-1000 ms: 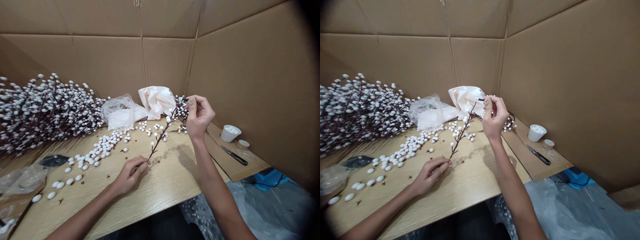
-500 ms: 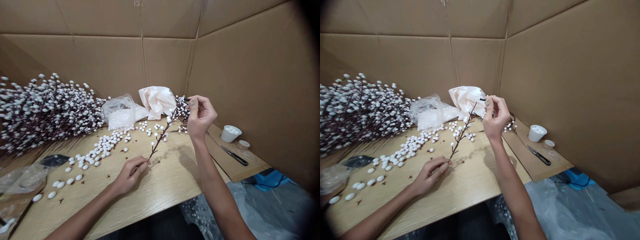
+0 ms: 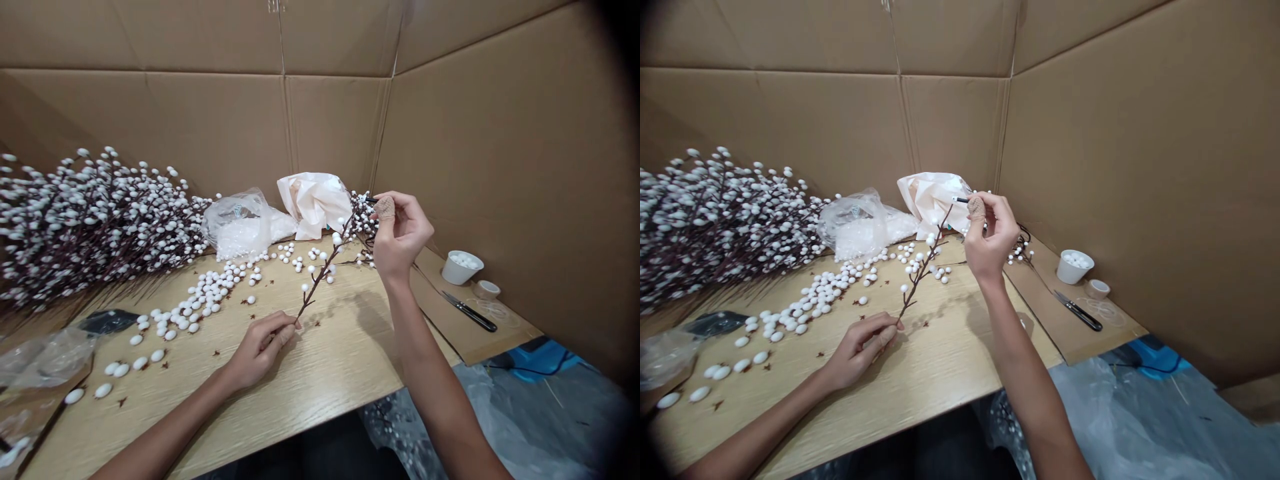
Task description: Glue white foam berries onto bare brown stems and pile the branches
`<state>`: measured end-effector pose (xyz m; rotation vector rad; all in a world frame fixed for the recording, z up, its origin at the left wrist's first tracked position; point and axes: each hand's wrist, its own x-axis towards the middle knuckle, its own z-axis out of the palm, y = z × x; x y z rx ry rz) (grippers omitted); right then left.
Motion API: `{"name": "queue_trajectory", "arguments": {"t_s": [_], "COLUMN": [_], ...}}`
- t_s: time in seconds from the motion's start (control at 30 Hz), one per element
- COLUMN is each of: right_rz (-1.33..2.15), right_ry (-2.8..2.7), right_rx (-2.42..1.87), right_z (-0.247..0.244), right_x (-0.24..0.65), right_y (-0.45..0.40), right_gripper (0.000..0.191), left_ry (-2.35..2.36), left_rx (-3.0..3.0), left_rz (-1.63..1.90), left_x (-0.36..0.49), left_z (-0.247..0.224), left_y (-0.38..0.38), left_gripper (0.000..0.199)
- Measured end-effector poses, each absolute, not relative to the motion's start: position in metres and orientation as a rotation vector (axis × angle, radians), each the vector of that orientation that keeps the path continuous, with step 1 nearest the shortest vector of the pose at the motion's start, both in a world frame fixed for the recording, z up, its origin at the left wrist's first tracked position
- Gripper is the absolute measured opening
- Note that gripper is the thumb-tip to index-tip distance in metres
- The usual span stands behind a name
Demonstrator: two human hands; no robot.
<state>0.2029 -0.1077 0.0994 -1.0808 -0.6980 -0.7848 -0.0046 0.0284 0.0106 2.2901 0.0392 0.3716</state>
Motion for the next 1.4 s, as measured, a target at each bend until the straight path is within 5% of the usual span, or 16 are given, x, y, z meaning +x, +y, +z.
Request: {"name": "queue_trajectory", "arguments": {"t_s": [1.4], "right_rz": [-0.769], "right_ry": [-0.628], "right_rx": [-1.109], "right_z": [0.0971], "right_x": [0.2034], "right_y": [-0.1057], "right_gripper": [0.015], "left_ry": [0.039], "left_rx": [2.3], "left_rz": [0.382], "left_x": [-0.0055], "left_z": [0.0124], "left_y": [0.0284], "left_gripper": [0.026]}}
